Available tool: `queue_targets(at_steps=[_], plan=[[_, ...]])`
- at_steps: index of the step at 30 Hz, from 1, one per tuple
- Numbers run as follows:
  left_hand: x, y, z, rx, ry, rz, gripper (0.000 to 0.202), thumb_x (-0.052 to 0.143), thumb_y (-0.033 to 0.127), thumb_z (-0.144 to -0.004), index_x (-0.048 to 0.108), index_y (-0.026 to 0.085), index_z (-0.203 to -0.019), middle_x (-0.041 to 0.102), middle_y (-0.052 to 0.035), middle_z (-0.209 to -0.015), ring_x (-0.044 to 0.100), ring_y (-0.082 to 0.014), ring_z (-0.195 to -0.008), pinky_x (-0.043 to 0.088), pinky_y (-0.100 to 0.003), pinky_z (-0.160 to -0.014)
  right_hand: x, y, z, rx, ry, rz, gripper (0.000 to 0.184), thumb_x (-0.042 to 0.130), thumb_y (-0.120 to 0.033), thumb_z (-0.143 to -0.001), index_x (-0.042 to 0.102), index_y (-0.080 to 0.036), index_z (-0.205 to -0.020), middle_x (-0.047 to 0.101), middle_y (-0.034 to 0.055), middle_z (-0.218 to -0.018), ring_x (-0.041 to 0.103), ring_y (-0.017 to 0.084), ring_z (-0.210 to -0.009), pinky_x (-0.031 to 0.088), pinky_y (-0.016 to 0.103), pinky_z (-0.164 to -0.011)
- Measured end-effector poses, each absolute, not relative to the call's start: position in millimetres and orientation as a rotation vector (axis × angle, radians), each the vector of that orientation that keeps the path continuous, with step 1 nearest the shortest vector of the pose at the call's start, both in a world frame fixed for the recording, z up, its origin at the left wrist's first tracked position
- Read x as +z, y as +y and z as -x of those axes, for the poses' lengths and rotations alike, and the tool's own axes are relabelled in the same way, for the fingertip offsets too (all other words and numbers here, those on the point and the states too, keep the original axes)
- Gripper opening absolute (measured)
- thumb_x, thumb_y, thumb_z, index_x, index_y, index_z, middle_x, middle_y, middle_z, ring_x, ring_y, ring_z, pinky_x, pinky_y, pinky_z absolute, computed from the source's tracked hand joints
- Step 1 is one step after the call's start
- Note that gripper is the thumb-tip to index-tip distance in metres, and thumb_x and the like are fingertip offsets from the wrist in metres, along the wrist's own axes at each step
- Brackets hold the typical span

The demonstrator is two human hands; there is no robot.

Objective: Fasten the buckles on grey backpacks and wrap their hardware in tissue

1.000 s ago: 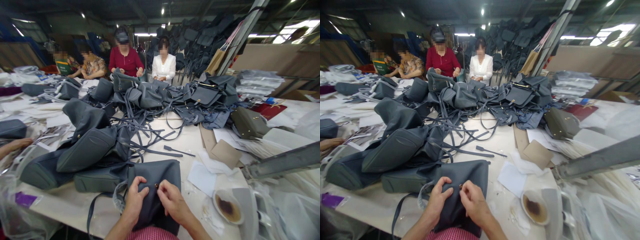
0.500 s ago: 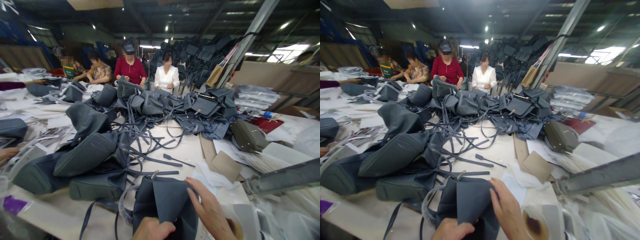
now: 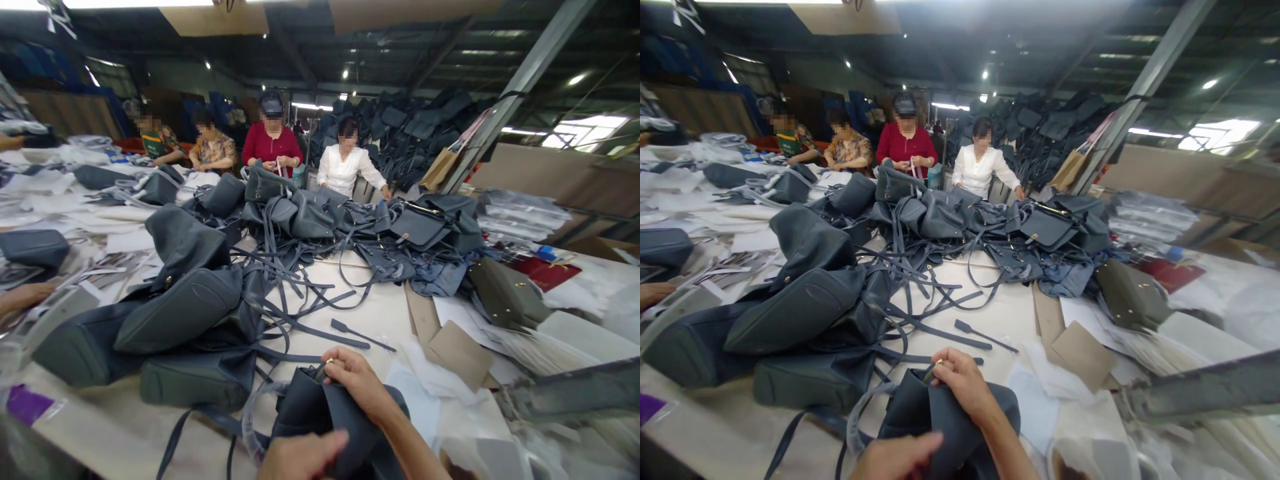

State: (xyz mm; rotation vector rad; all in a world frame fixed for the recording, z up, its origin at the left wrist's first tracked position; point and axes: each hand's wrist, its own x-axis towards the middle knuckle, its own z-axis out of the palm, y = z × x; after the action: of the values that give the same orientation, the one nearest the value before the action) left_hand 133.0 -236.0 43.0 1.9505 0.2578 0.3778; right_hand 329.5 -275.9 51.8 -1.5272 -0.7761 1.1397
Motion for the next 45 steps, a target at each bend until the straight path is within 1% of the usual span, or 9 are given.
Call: queue_targets(at_steps=[2, 7, 16, 25, 31, 35, 38, 42, 45], plan=[[62, -223, -136, 0.561, 0.511, -1.964, 0.040, 0.044, 0.036, -0.092, 0.059, 0.028, -0.128, 0.071, -0.0076, -0.098, 0.066, -0.0200, -0.081, 0.053, -0.028, -0.073, 56, -288, -327, 1.134, -0.744, 1.493, 0.032, 0.066, -0.047, -0.075, 0.060, -0.020, -0.092, 0.061, -0.0043, -0.065, 0.062, 0.015, -0.065, 0.044, 0.027, -0.066], [86, -203, -170, 0.457, 0.620, -2.058, 0.024, 0.055, 0.025, -0.085, 0.070, 0.024, -0.102, 0.067, -0.0087, -0.116, 0.055, -0.0266, -0.113, 0.043, -0.041, -0.100, 61, -309, -318, 1.070, -0.731, 1.403, 0.030, 0.067, -0.048, -0.080, 0.055, -0.022, -0.093, 0.056, -0.0076, -0.062, 0.056, 0.014, -0.064, 0.041, 0.026, -0.067], [74, -222, -189, 0.368, 0.579, -2.154, 0.024, 0.047, 0.022, -0.090, 0.065, 0.020, -0.076, 0.065, -0.0052, -0.079, 0.057, -0.0225, -0.084, 0.041, -0.038, -0.087, 60, -330, -313, 0.639, -0.857, 1.561, 0.017, 0.064, -0.036, -0.085, 0.066, -0.022, -0.075, 0.060, 0.0003, -0.078, 0.057, 0.018, -0.079, 0.044, 0.029, -0.074], [74, -223, -189, 0.320, 0.595, -1.948, 0.025, 0.047, 0.029, -0.088, 0.058, 0.020, -0.067, 0.058, -0.0032, -0.074, 0.054, -0.0208, -0.080, 0.038, -0.032, -0.075, 77, -326, -321, 0.639, -1.191, 1.750, 0.015, 0.047, -0.016, -0.088, 0.051, -0.022, -0.075, 0.055, -0.0017, -0.073, 0.054, 0.015, -0.070, 0.043, 0.026, -0.066], [71, -216, -189, 0.297, 0.699, -1.755, 0.027, 0.047, 0.035, -0.082, 0.050, 0.021, -0.060, 0.052, -0.0004, -0.068, 0.049, -0.0191, -0.072, 0.034, -0.029, -0.068, 55, -349, -349, -0.033, -1.565, 2.256, 0.020, 0.042, -0.013, -0.089, 0.058, -0.020, -0.078, 0.063, 0.0046, -0.076, 0.060, 0.019, -0.067, 0.045, 0.030, -0.064], [67, -215, -189, 0.294, 0.711, -1.643, 0.026, 0.050, 0.036, -0.078, 0.048, 0.020, -0.058, 0.049, 0.0008, -0.065, 0.048, -0.0184, -0.071, 0.032, -0.029, -0.066, 47, -364, -386, -0.331, -1.320, 2.455, 0.037, 0.034, -0.003, -0.087, 0.063, -0.016, -0.107, 0.070, 0.0164, -0.105, 0.066, 0.027, -0.088, 0.047, 0.045, -0.084], [66, -215, -191, 0.311, 0.700, -1.584, 0.026, 0.050, 0.036, -0.078, 0.048, 0.020, -0.058, 0.047, 0.0018, -0.062, 0.046, -0.0172, -0.067, 0.032, -0.028, -0.065, 58, -360, -378, -0.279, -1.348, 2.345, 0.025, 0.042, -0.017, -0.094, 0.066, -0.023, -0.099, 0.076, 0.0052, -0.088, 0.069, 0.022, -0.078, 0.039, 0.053, -0.105], [61, -205, -198, 0.330, 0.698, -1.542, 0.025, 0.050, 0.038, -0.079, 0.052, 0.019, -0.063, 0.050, 0.0024, -0.064, 0.047, -0.0159, -0.066, 0.035, -0.026, -0.064, 87, -351, -323, -0.049, -1.378, 1.997, 0.028, 0.044, -0.021, -0.094, 0.062, -0.023, -0.115, 0.072, 0.0074, -0.110, 0.068, 0.022, -0.099, 0.052, 0.039, -0.095], [46, -188, -205, 0.350, 0.727, -1.494, 0.025, 0.049, 0.040, -0.078, 0.052, 0.019, -0.067, 0.051, 0.0028, -0.064, 0.048, -0.0148, -0.064, 0.037, -0.025, -0.062, 97, -348, -279, 0.198, -1.520, 1.699, 0.027, 0.045, -0.017, -0.093, 0.059, -0.022, -0.115, 0.073, 0.0060, -0.100, 0.069, 0.016, -0.090, 0.055, 0.023, -0.077]])
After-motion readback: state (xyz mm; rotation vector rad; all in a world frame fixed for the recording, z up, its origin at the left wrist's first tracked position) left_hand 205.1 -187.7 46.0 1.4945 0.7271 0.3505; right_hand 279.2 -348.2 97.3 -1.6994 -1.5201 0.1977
